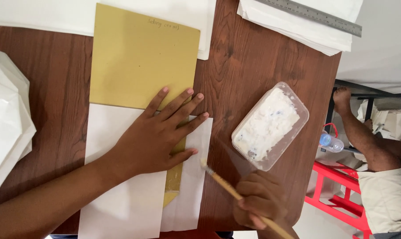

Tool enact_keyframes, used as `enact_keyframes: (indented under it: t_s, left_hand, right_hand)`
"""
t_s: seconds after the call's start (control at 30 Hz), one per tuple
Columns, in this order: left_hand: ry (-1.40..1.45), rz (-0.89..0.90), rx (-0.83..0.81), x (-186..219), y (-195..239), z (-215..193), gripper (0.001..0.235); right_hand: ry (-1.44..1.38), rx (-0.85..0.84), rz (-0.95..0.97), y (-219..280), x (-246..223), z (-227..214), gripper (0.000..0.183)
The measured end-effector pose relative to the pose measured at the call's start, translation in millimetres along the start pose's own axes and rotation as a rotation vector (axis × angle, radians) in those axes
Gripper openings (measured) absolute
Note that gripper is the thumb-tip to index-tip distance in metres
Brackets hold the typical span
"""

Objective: The person applies white adhesive to the edges of a white paper sheet using a brush, then folds the paper into a triangular shape and presses the glued edges together. The person repeats the gluing and folding process to form a three-dimensional paper structure.

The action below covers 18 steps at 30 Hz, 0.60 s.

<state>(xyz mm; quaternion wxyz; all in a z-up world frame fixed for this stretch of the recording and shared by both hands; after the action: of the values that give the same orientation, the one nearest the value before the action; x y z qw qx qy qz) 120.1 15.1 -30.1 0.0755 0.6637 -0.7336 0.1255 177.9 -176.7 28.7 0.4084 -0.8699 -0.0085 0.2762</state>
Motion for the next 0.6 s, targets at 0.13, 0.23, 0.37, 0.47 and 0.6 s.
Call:
enact_keyframes:
  t_s: [0.13,0.23,0.37,0.47,0.6]
  left_hand:
    - [0.016,0.004,0.000,1,1,1,0.068]
    - [0.009,0.006,0.010,0,0,-1,0.068]
    - [0.021,0.007,0.016,0,0,0,0.067]
    - [0.008,0.004,0.009,2,0,1,0.068]
    - [0.021,0.002,0.027,1,0,-2,0.068]
  right_hand:
    - [-0.161,-0.123,0.162,-10,8,12,0.038]
    - [-0.366,-0.076,0.278,-1,26,16,0.043]
    - [-0.379,0.214,0.190,10,31,-1,0.036]
    - [-0.214,0.333,0.053,10,17,-13,0.036]
    - [-0.046,0.239,0.014,10,6,-4,0.040]
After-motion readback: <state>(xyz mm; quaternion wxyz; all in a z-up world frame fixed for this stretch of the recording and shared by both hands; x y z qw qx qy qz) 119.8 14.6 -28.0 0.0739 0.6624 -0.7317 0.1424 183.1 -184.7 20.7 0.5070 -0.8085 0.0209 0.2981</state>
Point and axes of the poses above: each hand's wrist, its own y-axis away from the middle knuckle, its own z-axis out of the palm, x = y × z, the point moved 9 cm from there along -y, towards the middle knuckle, and after that the axes turned 11 degrees about -x, right-handed, at the moved point
